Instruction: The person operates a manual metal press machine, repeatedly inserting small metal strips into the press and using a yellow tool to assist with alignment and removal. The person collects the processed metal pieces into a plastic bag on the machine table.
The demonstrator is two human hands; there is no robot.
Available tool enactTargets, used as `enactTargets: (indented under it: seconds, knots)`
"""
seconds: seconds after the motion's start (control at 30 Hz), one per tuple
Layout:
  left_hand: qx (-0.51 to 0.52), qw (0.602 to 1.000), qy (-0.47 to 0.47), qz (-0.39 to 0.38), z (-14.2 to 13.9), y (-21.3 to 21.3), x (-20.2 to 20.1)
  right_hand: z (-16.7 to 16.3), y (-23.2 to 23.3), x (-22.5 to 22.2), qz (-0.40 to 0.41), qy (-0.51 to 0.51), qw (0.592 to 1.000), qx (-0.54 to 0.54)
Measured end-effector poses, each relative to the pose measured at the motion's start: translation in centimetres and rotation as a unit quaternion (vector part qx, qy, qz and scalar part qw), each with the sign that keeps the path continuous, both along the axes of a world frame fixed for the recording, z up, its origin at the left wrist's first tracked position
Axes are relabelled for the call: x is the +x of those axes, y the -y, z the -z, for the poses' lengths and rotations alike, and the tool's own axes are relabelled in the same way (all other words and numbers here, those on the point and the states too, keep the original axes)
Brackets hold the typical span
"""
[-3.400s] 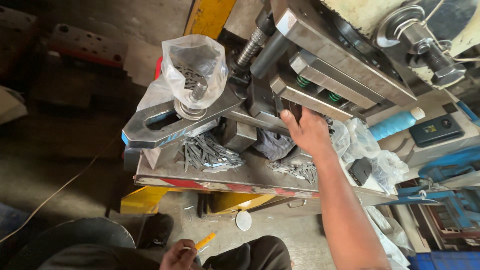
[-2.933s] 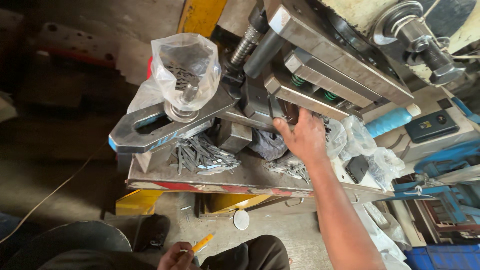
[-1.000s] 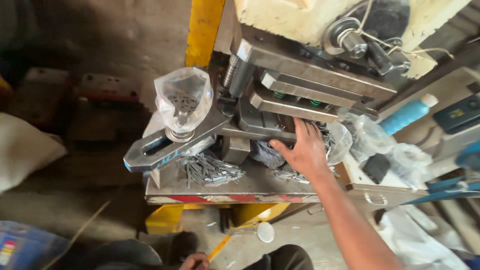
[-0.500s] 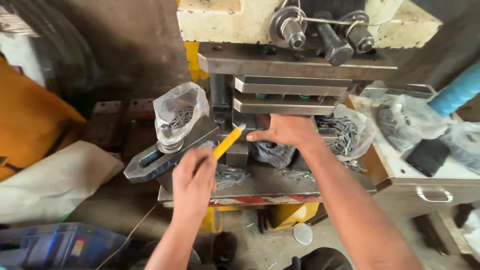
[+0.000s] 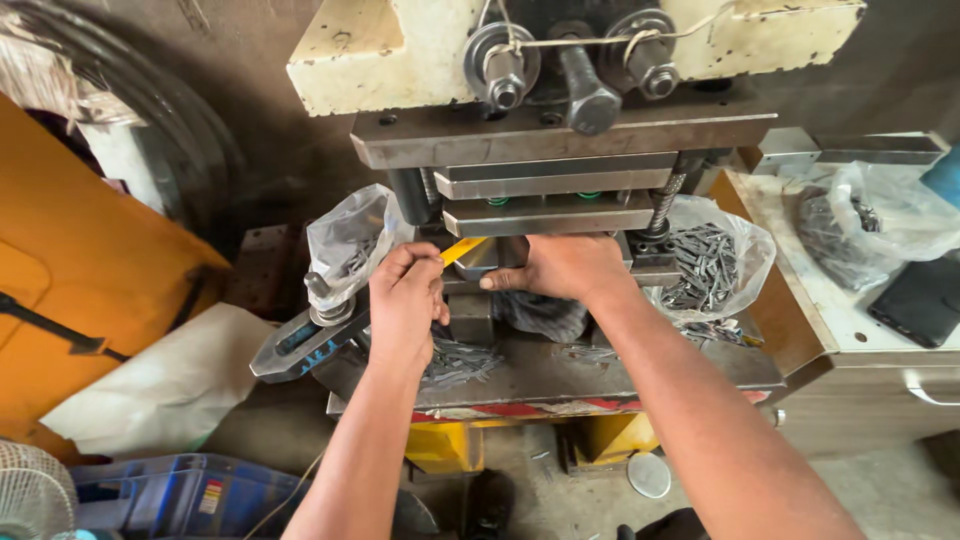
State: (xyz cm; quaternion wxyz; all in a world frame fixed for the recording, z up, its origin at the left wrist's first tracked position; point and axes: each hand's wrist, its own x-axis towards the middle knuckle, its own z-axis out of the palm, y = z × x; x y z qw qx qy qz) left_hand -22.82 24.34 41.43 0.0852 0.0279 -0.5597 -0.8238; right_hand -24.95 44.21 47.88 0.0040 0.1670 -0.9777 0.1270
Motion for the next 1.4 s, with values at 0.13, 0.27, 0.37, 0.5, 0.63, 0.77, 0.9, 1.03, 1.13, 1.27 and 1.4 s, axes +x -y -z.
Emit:
enactTargets:
  seconds: [0.13, 0.27, 0.37, 0.5, 0.63, 0.77, 0.9, 1.03, 1.13, 1.27, 1.4]
  knots:
    - [0.036, 0.999, -0.033, 0.016, 0.0, -0.6, 0.7, 0.5, -0.4, 0.2, -0.018, -0.061, 0.998, -0.005]
    - [0.050, 0.997, -0.019, -0.046, 0.8, -0.3, 3.8, 1.3, -0.8, 0.0, -0.036, -0.087, 0.995, -0.024]
    - [0.091, 0.991, -0.057, -0.076, 2.1, -0.2, 6.5, 1.8, -1.1, -0.1, -0.021, -0.042, 0.999, -0.018]
    - [0.106, 0.989, -0.071, -0.069, 3.2, -1.2, 7.8, 1.4, -1.3, 0.4, 0.027, 0.059, 0.998, -0.026]
    - [0.074, 0.995, -0.048, -0.052, 2.7, -2.4, 6.8, 0.6, -0.8, 1.6, 0.054, 0.016, 0.998, -0.027]
    - [0.017, 0.998, -0.029, -0.050, 1.6, -3.6, 5.1, 0.3, -0.7, 2.4, 0.063, -0.023, 0.997, -0.028]
    - [0.006, 0.999, -0.014, -0.037, 0.8, -3.6, 3.5, 0.5, -0.8, 2.2, 0.045, -0.041, 0.997, -0.038]
    - [0.045, 0.998, 0.044, -0.013, 0.3, -2.2, 1.9, 0.9, -0.7, 2.0, 0.022, -0.088, 0.995, -0.043]
    - [0.081, 0.994, 0.066, 0.017, 0.6, -0.9, 1.0, 1.1, -0.7, 1.8, 0.033, -0.097, 0.993, -0.060]
    - [0.036, 0.997, 0.038, 0.065, 1.9, -0.1, 0.5, 1.2, -0.3, 1.6, 0.055, -0.071, 0.995, -0.042]
    - [-0.292, 0.939, -0.184, -0.017, 3.8, 0.0, 1.3, 1.3, 0.1, 1.8, 0.052, -0.054, 0.997, -0.035]
